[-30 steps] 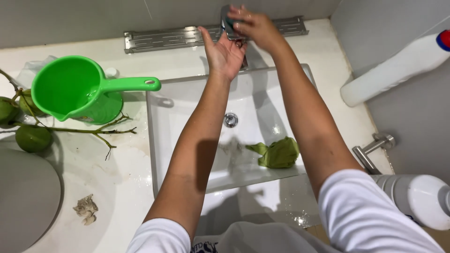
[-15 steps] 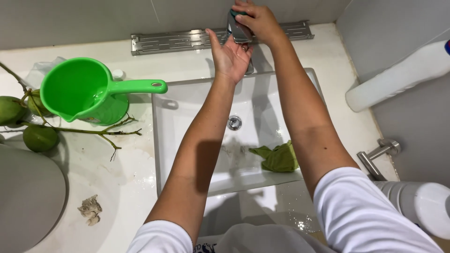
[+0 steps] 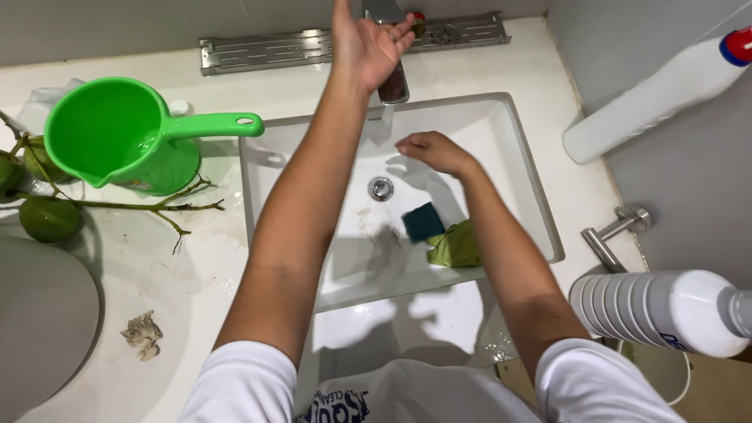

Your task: Mop the bathroom floor, clean the drain, wash cleaning materials in the sink, and fill a bucket with water.

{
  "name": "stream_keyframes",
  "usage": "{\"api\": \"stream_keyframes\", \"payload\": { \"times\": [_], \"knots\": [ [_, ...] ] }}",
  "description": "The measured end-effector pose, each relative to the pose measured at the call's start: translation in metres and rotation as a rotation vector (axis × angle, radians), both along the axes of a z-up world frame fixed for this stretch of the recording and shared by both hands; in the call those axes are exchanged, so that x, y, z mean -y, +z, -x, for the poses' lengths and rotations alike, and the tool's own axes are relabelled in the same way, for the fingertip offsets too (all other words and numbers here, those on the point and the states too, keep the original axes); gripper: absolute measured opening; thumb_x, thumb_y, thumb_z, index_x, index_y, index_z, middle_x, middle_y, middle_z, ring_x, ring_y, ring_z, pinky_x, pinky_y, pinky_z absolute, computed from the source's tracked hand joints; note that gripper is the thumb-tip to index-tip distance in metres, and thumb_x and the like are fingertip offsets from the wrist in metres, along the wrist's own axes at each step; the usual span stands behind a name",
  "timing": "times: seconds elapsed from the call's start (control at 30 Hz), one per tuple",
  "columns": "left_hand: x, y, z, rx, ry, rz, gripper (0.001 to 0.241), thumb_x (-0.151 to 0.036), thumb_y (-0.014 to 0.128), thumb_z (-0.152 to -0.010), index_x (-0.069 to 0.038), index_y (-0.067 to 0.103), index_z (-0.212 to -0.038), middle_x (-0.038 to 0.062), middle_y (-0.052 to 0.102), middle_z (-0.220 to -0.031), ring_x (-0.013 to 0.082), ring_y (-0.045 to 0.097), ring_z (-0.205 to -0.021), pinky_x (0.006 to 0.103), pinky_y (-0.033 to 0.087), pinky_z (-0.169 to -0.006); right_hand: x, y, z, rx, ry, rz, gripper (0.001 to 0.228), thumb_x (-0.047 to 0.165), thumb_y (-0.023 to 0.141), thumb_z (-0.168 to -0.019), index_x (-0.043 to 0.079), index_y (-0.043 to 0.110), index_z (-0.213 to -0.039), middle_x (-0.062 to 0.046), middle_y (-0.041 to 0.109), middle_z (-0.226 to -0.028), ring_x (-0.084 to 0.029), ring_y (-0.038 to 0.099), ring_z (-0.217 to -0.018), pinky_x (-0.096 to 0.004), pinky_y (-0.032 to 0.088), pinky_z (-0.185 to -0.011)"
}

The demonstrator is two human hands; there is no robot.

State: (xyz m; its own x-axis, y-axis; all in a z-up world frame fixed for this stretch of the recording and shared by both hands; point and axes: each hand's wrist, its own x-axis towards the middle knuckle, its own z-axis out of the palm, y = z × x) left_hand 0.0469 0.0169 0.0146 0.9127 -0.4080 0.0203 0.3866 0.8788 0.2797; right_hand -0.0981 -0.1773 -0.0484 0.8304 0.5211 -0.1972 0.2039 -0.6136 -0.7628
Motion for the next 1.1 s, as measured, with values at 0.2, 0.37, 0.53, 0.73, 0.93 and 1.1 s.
{"api": "stream_keyframes", "payload": {
  "times": [0.2,0.37,0.53,0.73,0.93,1.1],
  "knots": [
    [-0.033,-0.013,0.047,0.269,0.017,-0.266,0.09,-0.066,0.035,-0.1,0.007,0.035,-0.152,0.026,0.05,-0.154,0.0353,0.051,-0.144,0.0496,0.034,-0.122,-0.053,-0.114,-0.032,-0.722,-0.69,-1.023,0.042,0.038,0.042,-0.108,0.002,0.064,-0.105,-0.016,0.071,-0.103,-0.032,0.07,-0.1,-0.045,0.059,-0.088],
    [-0.011,-0.184,0.082,-0.227,0.706,-0.679,0.046,-0.029,0.046,-0.104,0.004,0.066,-0.128,0.017,0.068,-0.128,0.0289,0.058,-0.127,0.0454,0.036,-0.116,-0.071,-0.167,-0.056,-0.792,-0.841,-1.646,0.045,0.036,0.037,-0.111,-0.002,0.059,-0.098,-0.02,0.067,-0.094,-0.036,0.069,-0.093,-0.047,0.06,-0.088],
    [0.019,-0.16,0.105,-0.273,0.456,-0.585,0.036,-0.028,0.053,-0.105,0.001,0.067,-0.121,0.009,0.065,-0.109,0.0199,0.061,-0.103,0.0387,0.047,-0.095,-0.096,-0.111,-0.046,-0.691,-0.806,-1.817,0.047,0.035,0.035,-0.108,-0.005,0.058,-0.106,-0.02,0.068,-0.1,-0.033,0.065,-0.096,-0.044,0.055,-0.093],
    [0.02,-0.108,0.109,-0.173,0.359,-0.72,0.041,-0.033,0.052,-0.107,0.005,0.068,-0.103,0.014,0.069,-0.089,0.0205,0.066,-0.078,0.0339,0.057,-0.073,-0.095,-0.122,-0.054,-0.553,-0.879,-1.798,0.039,0.03,0.037,-0.108,-0.003,0.058,-0.11,-0.018,0.066,-0.106,-0.03,0.063,-0.102,-0.044,0.051,-0.095],
    [0.029,-0.131,0.074,-0.194,0.4,-0.571,0.038,-0.03,0.049,-0.101,0.003,0.067,-0.11,0.011,0.072,-0.099,0.0192,0.066,-0.088,0.0371,0.06,-0.081,-0.053,-0.116,-0.073,-0.598,-0.82,-2.188,0.029,0.019,0.04,-0.106,-0.004,0.057,-0.104,-0.02,0.066,-0.102,-0.031,0.066,-0.097,-0.043,0.057,-0.092],
    [0.008,-0.062,0.05,-0.254,0.1,-0.231,0.074,-0.065,0.035,-0.097,0.002,0.062,-0.112,0.017,0.07,-0.093,0.0273,0.067,-0.083,0.042,0.059,-0.076,-0.026,0.045,-0.076,-0.452,-0.536,-1.983,0.027,0.017,0.046,-0.108,-0.007,0.056,-0.109,-0.025,0.066,-0.108,-0.034,0.067,-0.104,-0.045,0.06,-0.1]
  ]
}}
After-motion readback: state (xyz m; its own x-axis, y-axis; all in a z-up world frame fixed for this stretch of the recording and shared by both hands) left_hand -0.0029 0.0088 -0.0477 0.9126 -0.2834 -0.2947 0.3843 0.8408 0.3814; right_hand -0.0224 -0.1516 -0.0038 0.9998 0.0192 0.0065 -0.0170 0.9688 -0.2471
